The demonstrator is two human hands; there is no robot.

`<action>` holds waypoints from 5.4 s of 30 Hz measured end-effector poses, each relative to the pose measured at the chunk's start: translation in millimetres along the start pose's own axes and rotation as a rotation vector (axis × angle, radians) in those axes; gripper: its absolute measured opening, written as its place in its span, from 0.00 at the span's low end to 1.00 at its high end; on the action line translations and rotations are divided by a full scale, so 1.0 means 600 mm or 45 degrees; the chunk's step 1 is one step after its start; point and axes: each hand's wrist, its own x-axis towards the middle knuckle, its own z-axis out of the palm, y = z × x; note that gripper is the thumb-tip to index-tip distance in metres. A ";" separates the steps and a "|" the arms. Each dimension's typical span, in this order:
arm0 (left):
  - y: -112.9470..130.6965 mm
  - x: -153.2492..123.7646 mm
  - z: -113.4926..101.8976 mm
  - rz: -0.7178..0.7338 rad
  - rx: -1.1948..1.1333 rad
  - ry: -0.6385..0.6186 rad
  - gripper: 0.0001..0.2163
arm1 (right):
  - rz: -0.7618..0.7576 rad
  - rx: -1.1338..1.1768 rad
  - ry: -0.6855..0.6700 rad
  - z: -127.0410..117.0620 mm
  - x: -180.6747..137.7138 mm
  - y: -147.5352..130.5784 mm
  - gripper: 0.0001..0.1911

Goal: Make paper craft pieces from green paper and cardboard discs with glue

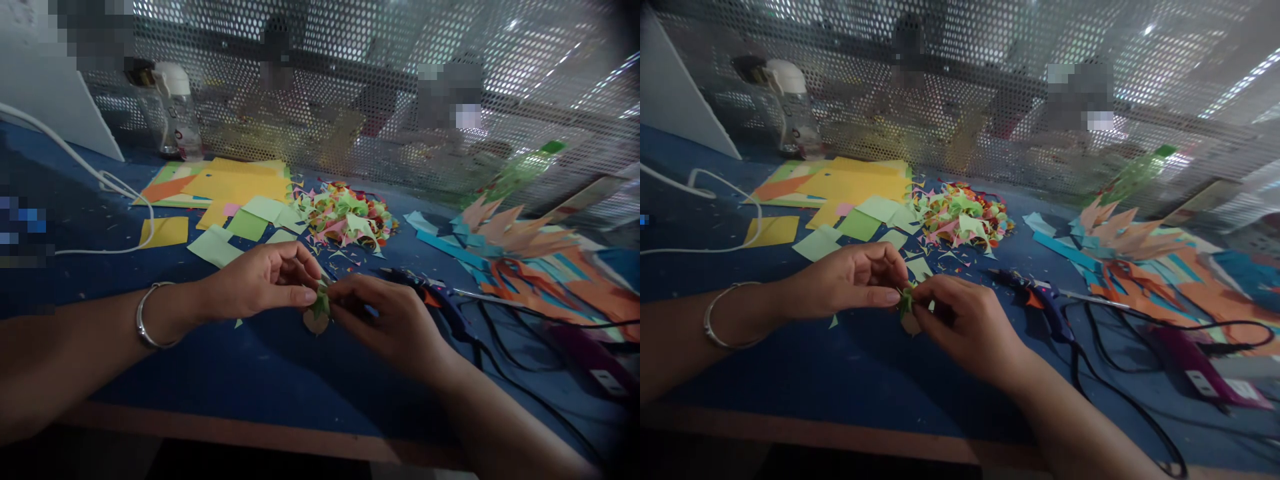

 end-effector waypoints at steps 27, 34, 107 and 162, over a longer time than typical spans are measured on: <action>0.005 -0.018 0.015 0.666 1.044 0.085 0.05 | -0.057 -0.060 0.042 -0.002 0.000 -0.001 0.04; -0.001 -0.025 0.020 0.602 1.157 0.150 0.03 | -0.057 -0.086 0.071 0.000 0.002 0.000 0.04; -0.011 -0.010 0.029 0.483 1.061 0.235 0.04 | -0.220 -0.199 -0.105 0.010 0.003 0.003 0.08; -0.019 -0.010 0.032 0.513 1.086 0.203 0.04 | -0.184 -0.202 -0.143 0.009 0.002 0.008 0.09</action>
